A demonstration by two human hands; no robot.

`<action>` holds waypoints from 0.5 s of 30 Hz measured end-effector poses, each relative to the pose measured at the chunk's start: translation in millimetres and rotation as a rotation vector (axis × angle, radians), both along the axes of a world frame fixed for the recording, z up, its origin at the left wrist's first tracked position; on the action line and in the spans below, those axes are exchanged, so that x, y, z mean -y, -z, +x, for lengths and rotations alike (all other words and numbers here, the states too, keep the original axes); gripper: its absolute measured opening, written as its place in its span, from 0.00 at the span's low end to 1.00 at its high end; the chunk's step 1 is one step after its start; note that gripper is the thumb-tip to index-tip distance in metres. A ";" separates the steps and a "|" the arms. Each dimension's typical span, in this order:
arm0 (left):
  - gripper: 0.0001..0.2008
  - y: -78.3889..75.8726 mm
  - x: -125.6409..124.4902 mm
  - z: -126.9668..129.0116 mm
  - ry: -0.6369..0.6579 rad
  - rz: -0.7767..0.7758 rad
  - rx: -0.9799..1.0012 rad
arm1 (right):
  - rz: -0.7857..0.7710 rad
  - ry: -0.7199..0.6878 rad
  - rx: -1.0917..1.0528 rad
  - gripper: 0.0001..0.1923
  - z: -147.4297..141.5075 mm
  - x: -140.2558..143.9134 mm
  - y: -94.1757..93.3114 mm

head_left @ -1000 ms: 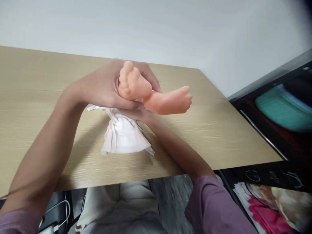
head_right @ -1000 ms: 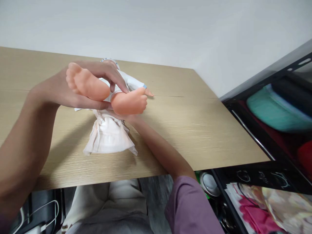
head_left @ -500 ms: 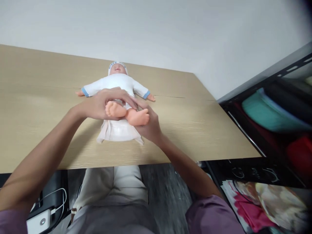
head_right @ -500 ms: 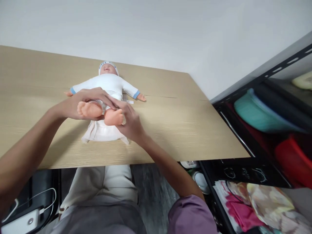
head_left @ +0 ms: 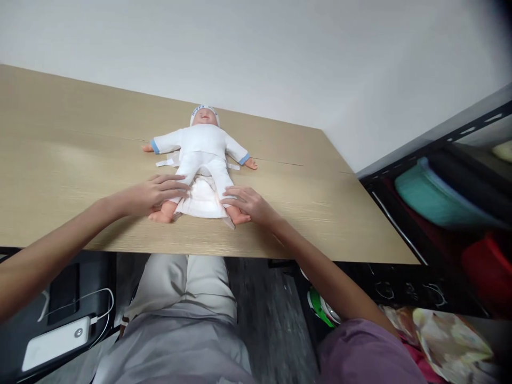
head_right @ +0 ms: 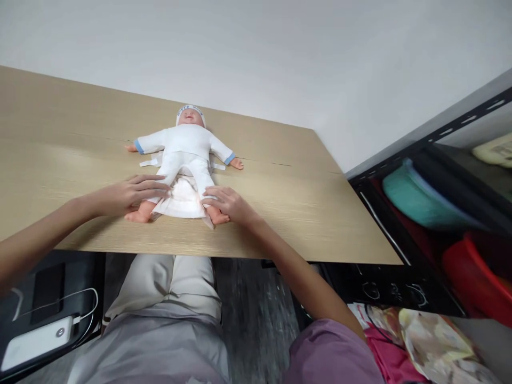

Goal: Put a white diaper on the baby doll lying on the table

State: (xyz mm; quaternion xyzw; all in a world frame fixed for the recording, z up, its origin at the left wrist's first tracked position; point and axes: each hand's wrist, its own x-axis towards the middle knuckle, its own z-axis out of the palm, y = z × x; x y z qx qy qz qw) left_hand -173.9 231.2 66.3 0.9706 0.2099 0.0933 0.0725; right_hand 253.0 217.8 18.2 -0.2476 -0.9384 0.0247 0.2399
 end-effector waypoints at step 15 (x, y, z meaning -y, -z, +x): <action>0.25 2.8 42.2 48.7 -0.337 -0.063 0.068 | -0.117 0.287 0.050 0.39 -36.8 58.0 -13.6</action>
